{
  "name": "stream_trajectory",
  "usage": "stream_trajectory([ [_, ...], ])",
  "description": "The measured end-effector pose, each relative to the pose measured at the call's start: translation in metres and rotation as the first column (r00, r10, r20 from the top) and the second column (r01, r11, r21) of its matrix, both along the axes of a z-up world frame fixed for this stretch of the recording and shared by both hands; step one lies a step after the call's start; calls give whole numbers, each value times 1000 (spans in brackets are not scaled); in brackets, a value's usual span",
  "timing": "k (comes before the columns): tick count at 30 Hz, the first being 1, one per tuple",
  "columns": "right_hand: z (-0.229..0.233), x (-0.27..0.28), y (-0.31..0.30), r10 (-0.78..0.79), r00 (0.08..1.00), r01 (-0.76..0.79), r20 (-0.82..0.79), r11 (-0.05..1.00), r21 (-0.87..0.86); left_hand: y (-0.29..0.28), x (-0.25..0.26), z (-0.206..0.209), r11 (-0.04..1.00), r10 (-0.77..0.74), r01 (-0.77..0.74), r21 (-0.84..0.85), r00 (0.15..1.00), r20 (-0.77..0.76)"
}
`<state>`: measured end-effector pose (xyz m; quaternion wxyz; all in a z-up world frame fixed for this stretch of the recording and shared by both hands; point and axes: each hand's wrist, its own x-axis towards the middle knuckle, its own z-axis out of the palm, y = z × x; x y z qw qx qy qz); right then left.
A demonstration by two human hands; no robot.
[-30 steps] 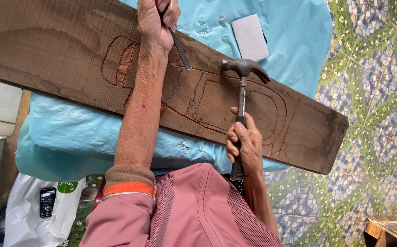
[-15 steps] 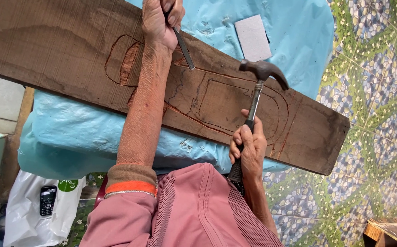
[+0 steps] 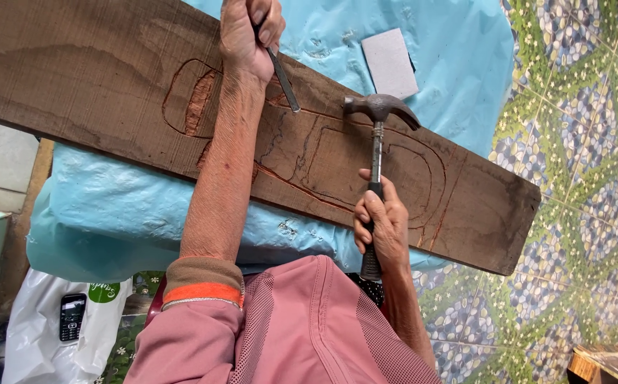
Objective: The person carves a shape into a wooden board using a chisel and a hammer, striking the chisel with the hammer to remove layers of wood along a traced outline.
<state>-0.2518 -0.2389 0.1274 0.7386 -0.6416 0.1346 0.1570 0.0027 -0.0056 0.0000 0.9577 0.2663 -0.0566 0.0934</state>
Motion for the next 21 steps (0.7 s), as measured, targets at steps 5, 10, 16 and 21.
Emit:
stream_trajectory([
  [5, 24, 1, -7, -30, 997, 40, 73, 990, -138, 2, 1, 2, 1000, -13, 12, 28, 1000, 4],
  [10, 32, 3, -14, 116, 952, 92, 282, 772, -629, 2, -1, -6, 999, -21, 20, -31, 1000, -22],
  [16, 8, 24, -63, 603, 797, -128, 9, 184, -975, 0, -7, 3, 996, 38, -33, 88, 998, -56],
  [21, 41, 19, -56, 469, 807, 191, 358, 366, -911, -7, -4, 8, 994, 63, -68, 81, 996, 65],
])
